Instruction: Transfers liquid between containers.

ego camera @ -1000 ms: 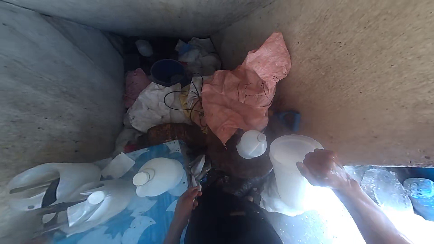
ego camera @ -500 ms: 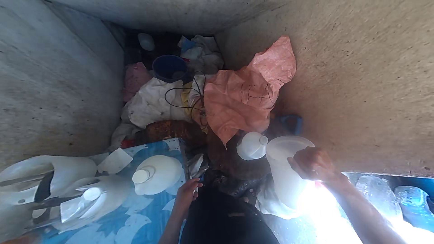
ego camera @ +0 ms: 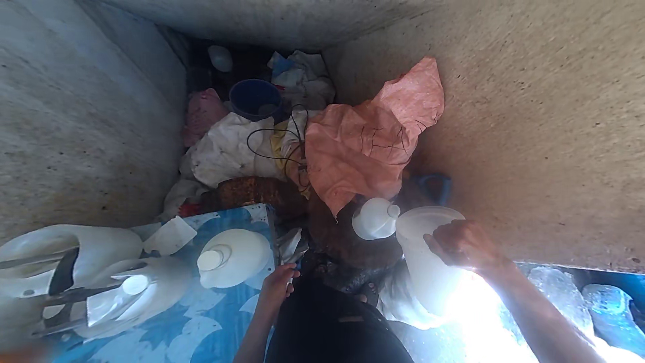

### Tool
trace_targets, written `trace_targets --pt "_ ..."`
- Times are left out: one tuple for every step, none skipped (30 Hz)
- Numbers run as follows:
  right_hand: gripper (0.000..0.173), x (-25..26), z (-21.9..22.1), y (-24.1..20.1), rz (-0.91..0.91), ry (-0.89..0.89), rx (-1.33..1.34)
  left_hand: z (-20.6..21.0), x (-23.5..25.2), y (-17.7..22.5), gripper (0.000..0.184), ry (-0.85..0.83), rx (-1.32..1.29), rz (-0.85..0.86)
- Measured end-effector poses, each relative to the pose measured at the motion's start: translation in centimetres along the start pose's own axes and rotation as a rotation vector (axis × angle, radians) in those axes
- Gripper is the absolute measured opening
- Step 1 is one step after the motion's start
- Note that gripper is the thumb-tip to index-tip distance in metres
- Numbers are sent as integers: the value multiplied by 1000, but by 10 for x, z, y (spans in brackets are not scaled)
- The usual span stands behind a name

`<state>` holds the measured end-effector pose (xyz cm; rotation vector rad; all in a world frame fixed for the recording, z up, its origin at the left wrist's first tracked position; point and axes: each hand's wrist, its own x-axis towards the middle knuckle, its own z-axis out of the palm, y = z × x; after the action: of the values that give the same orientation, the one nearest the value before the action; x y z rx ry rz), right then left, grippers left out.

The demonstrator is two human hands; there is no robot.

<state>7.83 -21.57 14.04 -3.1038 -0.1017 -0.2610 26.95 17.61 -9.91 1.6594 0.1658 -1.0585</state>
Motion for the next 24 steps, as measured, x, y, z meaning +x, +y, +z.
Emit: trace_targets --pt "55 0 0 0 -1 -7 -3 0 0 0 29 0 3 -4" --pt "54 -1 0 0 -3 -11 -6 0 0 0 28 0 7 -9" --pt "54 -1 0 1 -4 -18 -7 1 -1 1 28 3 11 -13" --pt "54 -1 0 1 -5 -25 -7 1 0 1 28 6 14 -15" --pt "54 -1 -1 1 -4 -32 -7 1 0 1 28 6 19 -16" --pt "54 -1 -1 1 -3 -37 -5 2 0 1 28 6 22 -13" --pt "54 0 -2 1 -2 -38 -2 2 0 2 29 3 29 -6" --pt "54 0 -2 1 -2 -34 0 2 0 2 29 -2 38 2" --pt "54 0 -1 0 -2 -32 1 2 0 2 29 -7 42 6" --pt "54 0 -1 0 -4 -30 2 3 0 1 29 -9 39 6" --pt "54 0 -2 0 -8 -31 2 3 1 1 29 -10 34 4" --pt "54 0 -2 0 -12 -31 2 3 2 0 29 -10 34 3" --pt "54 0 -3 0 -14 -31 1 3 2 -2 28 -10 35 2" --pt "54 0 -3 0 -14 -30 -1 3 2 -3 28 -9 36 1" --pt "54 0 -4 0 -16 -25 0 3 3 -3 28 -8 35 -3" --pt "54 0 -4 0 -15 -23 3 3 2 -4 28 -6 32 -8" --pt "54 0 -5 -1 -15 -23 1 4 3 -4 28 -5 33 -14" --pt "54 1 -7 -1 -16 -24 -1 4 3 -4 28 -2 33 -19" --pt "54 1 -8 -1 -16 -25 0 4 2 -4 28 1 34 -22" --pt "55 1 -9 -1 -15 -27 1 4 2 -4 28 1 32 -21" --pt "55 1 -10 -1 -15 -29 -1 4 2 -4 28 -1 31 -19" --pt "55 1 -11 -1 -16 -32 -4 4 2 -3 28 1 29 -16" --pt "55 1 -12 -1 -16 -34 -4 4 2 -3 28 1 28 -14" --pt "55 1 -13 -1 -18 -31 -4 4 3 -4 28 2 23 -13"
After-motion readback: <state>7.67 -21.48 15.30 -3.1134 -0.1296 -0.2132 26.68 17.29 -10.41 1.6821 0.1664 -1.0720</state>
